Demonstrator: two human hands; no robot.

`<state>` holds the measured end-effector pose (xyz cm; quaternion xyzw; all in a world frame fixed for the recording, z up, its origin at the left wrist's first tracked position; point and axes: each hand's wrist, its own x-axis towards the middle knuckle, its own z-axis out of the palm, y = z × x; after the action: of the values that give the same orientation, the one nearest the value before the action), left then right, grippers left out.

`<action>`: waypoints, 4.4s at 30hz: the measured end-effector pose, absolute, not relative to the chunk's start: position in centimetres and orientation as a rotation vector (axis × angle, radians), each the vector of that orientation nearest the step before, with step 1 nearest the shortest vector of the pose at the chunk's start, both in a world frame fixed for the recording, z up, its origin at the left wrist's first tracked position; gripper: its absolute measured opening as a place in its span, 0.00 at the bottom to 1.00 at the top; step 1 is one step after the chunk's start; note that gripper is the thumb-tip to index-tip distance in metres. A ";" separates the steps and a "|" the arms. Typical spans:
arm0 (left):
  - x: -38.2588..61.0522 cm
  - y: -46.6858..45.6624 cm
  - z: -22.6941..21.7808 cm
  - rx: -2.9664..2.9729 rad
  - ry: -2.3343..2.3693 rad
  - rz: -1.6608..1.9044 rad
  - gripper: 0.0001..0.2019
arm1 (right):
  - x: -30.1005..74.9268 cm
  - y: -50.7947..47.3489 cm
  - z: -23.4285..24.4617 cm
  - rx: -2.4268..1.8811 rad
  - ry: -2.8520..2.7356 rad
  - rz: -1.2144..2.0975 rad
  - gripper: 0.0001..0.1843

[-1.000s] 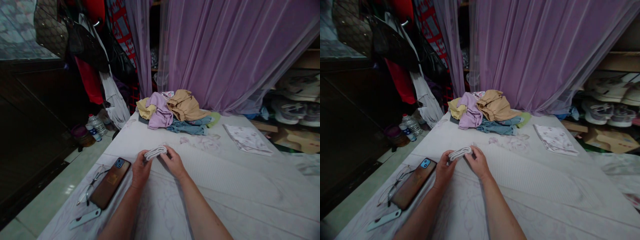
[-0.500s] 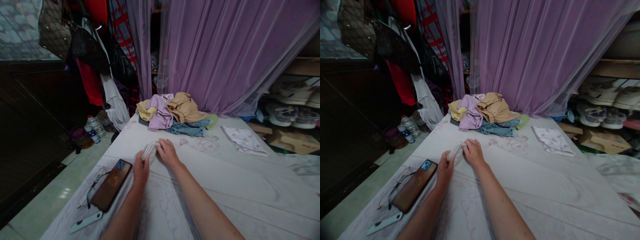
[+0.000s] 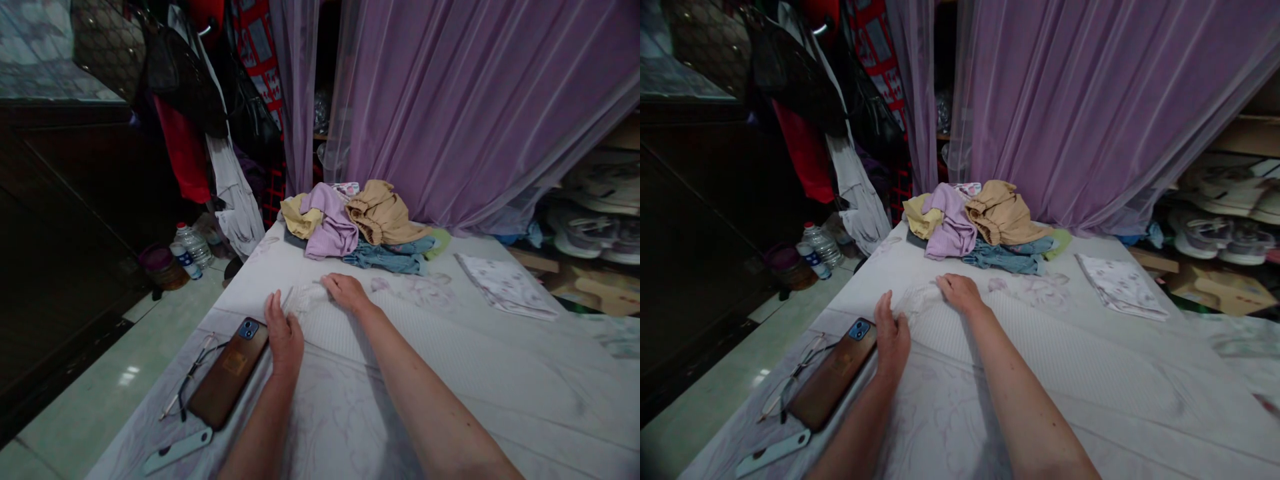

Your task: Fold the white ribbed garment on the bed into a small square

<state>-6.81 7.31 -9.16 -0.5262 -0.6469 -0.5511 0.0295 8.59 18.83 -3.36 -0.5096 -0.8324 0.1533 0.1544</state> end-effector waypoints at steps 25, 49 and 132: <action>-2.0 4.9 -6.6 -2.510 -1.842 -0.597 0.26 | 9.3 19.5 -2.9 -1.623 -2.489 0.209 0.19; -2.0 5.1 -6.8 -2.438 -1.967 -0.608 0.30 | 10.7 17.7 -3.0 -1.683 -2.295 0.371 0.14; -5.7 7.3 -6.9 -1.758 -1.846 -1.750 0.16 | 10.8 8.3 -2.5 -1.049 -2.524 0.554 0.12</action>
<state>-5.67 7.34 -6.95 -0.5685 -0.5969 -0.5657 0.0248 10.79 8.29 -2.47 -0.3704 -0.8909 0.1956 0.1754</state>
